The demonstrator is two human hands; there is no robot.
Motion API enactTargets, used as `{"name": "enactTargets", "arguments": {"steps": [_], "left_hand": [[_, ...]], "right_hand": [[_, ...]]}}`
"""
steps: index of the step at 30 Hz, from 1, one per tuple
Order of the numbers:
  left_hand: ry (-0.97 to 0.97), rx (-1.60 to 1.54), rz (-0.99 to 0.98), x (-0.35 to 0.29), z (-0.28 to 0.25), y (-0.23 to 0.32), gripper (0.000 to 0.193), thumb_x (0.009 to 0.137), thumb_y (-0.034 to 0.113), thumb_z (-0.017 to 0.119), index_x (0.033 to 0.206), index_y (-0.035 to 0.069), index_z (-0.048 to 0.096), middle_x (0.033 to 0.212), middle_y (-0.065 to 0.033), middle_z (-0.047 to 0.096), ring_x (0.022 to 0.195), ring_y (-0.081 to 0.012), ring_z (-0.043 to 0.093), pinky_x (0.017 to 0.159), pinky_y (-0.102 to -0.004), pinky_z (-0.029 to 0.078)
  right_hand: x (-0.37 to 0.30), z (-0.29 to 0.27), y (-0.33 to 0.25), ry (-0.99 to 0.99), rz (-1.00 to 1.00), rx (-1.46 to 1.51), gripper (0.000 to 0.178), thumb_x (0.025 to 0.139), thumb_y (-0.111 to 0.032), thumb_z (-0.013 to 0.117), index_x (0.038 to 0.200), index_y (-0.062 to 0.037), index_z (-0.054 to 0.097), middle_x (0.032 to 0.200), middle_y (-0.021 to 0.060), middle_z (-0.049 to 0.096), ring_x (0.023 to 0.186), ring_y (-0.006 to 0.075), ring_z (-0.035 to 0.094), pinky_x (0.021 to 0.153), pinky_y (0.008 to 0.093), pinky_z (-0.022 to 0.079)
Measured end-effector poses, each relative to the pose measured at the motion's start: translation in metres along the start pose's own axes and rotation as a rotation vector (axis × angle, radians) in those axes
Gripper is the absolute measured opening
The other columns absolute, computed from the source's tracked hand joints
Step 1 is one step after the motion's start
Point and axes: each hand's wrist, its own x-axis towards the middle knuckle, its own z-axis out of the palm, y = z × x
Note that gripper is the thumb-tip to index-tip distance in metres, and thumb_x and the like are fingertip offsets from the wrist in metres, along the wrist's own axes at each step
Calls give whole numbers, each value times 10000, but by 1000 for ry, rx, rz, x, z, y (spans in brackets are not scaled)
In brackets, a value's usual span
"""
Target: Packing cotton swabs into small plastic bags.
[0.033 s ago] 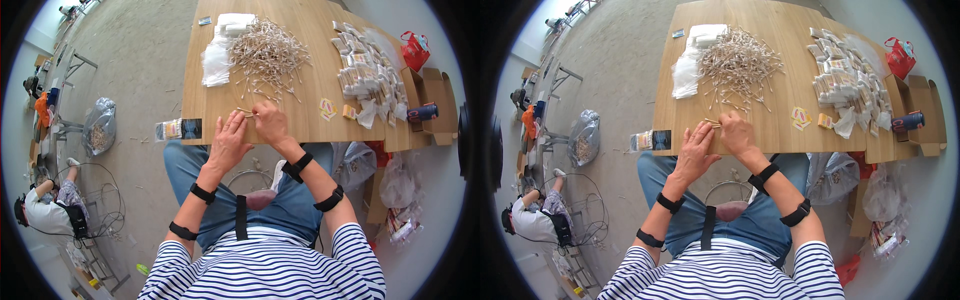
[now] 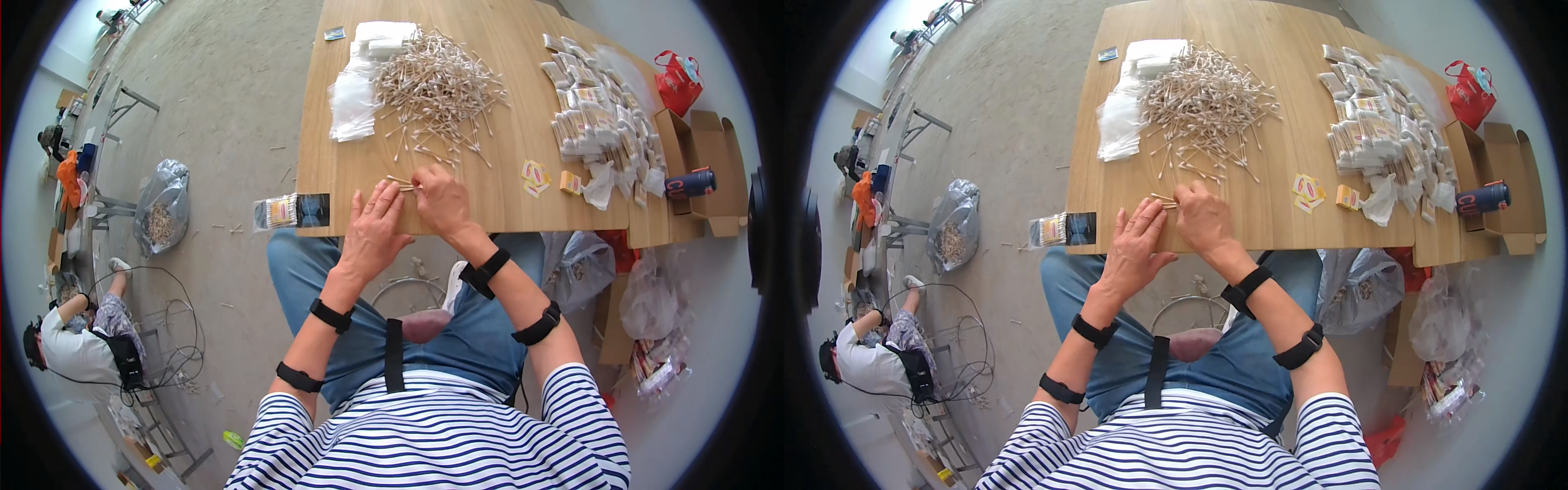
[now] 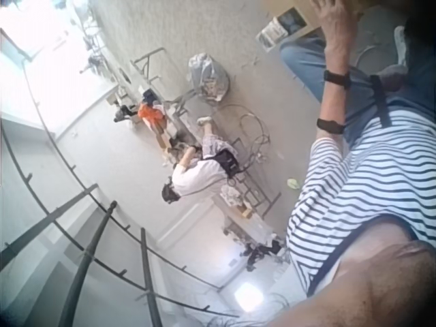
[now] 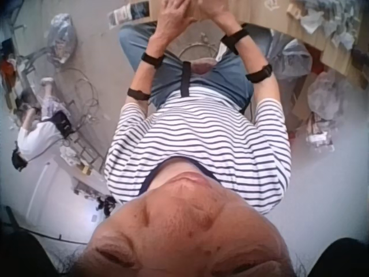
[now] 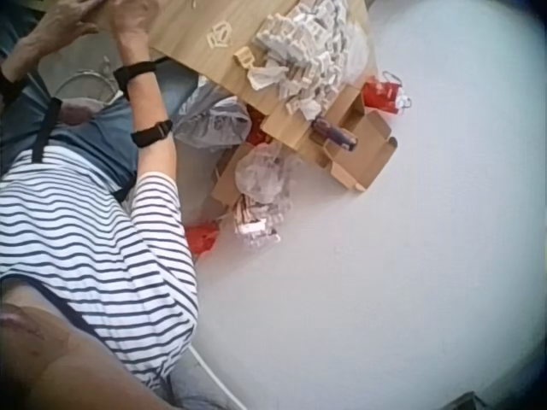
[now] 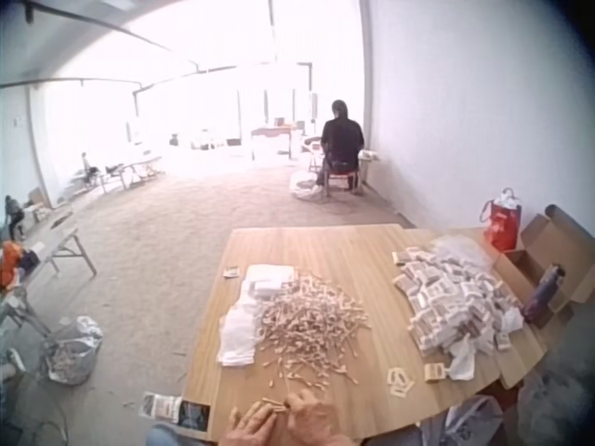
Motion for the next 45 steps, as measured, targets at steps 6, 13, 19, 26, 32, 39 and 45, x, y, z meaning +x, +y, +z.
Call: {"name": "enactTargets", "arguments": {"steps": [6, 13, 19, 26, 32, 39, 45], "left_hand": [[7, 43, 27, -7, 1, 6, 768, 735, 290, 836, 1386, 4, 546, 1519, -131, 463, 1456, -304, 374, 1174, -577, 266], [3, 27, -7, -12, 7, 12, 767, 740, 297, 831, 1387, 2, 543, 1516, -146, 461, 1452, -312, 373, 1167, -580, 271], [15, 5, -31, -18, 6, 10, 770, 747, 299, 827, 1393, -5, 538, 1525, -155, 452, 1460, -316, 367, 1168, -603, 255], [31, 35, -27, -18, 5, 10, 793, 746, 306, 828, 1408, -10, 526, 1540, -160, 440, 1469, -309, 362, 1184, -583, 240], [25, 47, -22, -15, 12, 12, 844, 728, 330, 837, 1428, -8, 508, 1549, -153, 430, 1472, -305, 356, 1194, -558, 245], [15, 83, -21, -14, 13, 12, 876, 719, 341, 842, 1447, 2, 491, 1559, -141, 413, 1482, -295, 337, 1198, -569, 225], [-3, 104, -33, -13, 12, 12, 894, 706, 354, 848, 1449, 8, 491, 1545, -140, 425, 1478, -290, 342, 1199, -584, 202]], "right_hand": [[-4, -1, 0, 10, -4, 2, 59, 866, -107, 652, 892, -57, 633, 922, 166, 636, 809, 405, 672, 699, 489, 543], [-11, 1, 1, 46, -3, 27, 68, 850, -98, 665, 883, -54, 623, 909, 155, 620, 790, 400, 660, 693, 489, 531], [-18, -1, -3, 65, -11, 38, 54, 863, -103, 664, 868, -55, 641, 906, 147, 622, 784, 395, 659, 686, 485, 531], [-12, 1, -5, 76, -16, 66, 39, 857, -91, 656, 851, -53, 656, 906, 156, 625, 774, 394, 661, 682, 482, 533], [-17, 5, -5, 60, -66, 47, 17, 843, -66, 641, 849, -54, 652, 904, 163, 626, 762, 403, 659, 676, 490, 532], [3, 8, -9, 49, -17, -57, 39, 831, -64, 640, 869, -59, 644, 905, 166, 629, 768, 401, 675, 673, 489, 545], [-6, 0, -1, 42, 65, -83, 62, 828, -73, 654, 888, -58, 649, 945, 168, 626, 804, 394, 680, 692, 486, 553]]}}
